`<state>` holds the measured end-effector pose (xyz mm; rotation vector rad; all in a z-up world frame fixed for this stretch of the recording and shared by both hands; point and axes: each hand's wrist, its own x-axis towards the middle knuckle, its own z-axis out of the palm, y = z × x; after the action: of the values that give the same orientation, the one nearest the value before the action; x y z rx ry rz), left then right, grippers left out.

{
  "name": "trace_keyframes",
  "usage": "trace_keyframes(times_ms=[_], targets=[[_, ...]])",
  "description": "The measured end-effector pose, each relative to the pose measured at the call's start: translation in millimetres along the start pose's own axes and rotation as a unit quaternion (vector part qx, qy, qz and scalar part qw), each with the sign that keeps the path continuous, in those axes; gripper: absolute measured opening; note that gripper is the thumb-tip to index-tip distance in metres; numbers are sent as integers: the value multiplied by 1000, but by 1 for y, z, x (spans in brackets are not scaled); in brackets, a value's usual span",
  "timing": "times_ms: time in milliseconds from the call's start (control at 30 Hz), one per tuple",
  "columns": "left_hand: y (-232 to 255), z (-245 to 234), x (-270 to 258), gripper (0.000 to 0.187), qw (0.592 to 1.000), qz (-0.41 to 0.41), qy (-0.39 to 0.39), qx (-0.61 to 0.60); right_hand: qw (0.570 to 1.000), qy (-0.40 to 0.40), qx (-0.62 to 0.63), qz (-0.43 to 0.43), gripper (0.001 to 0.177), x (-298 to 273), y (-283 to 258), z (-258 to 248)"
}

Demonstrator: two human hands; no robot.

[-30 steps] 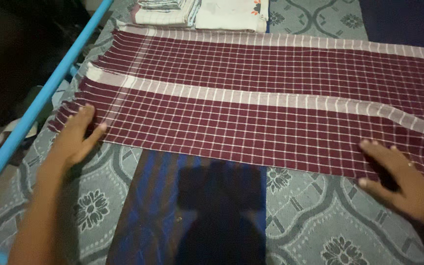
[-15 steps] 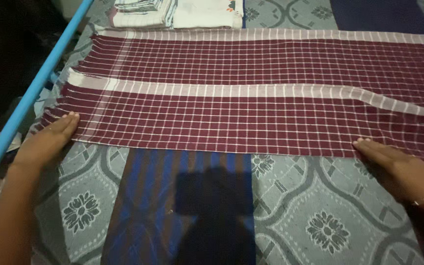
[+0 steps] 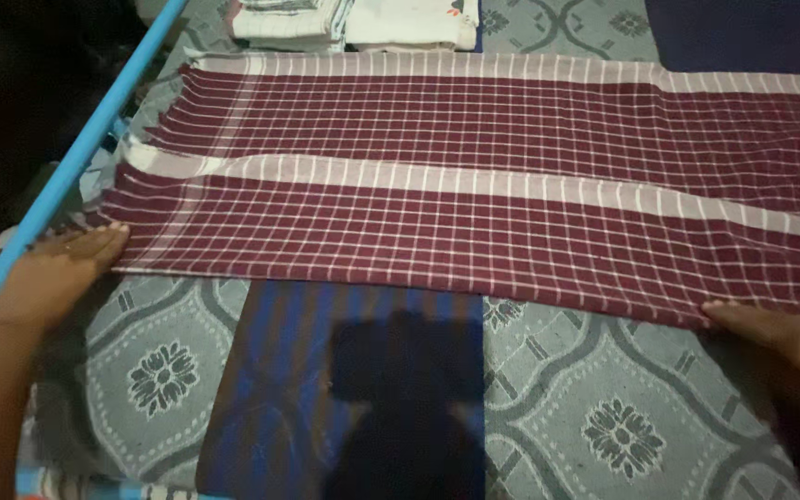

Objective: The person folds a small white cloth and places it on a stack, then unfolds and folds a large maroon checkered sheet on a bed. The person smooths and aligns the sheet multiple times before folding it into a compact rectangle.

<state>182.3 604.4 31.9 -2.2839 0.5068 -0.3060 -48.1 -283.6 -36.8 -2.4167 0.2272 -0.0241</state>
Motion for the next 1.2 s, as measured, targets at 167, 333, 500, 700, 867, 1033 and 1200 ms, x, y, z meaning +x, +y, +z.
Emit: trace_keyframes(times_ms=[167,333,500,700,867,1033,1200], targets=[[-4,12,-65,71,994,-1,25,-108,996,-9,51,71,50,-40,38,12],[-4,56,-133,54,988,-6,-52,-145,988,-124,-50,70,56,-55,29,-7],[9,27,-128,63,991,-33,-112,-71,878,-348,-325,43,63,-43,-21,-32],[58,-121,-48,79,914,-130,-267,-278,919,-206,-234,-240,67,7,-134,-1],[152,-197,30,51,851,75,-10,-519,921,-165,-196,-293,59,47,-208,69],[183,-202,65,41,813,32,72,-577,939,-99,-144,-298,60,74,-207,72],[188,-188,93,33,816,-32,137,-560,964,3,-194,-184,51,80,-166,59]])
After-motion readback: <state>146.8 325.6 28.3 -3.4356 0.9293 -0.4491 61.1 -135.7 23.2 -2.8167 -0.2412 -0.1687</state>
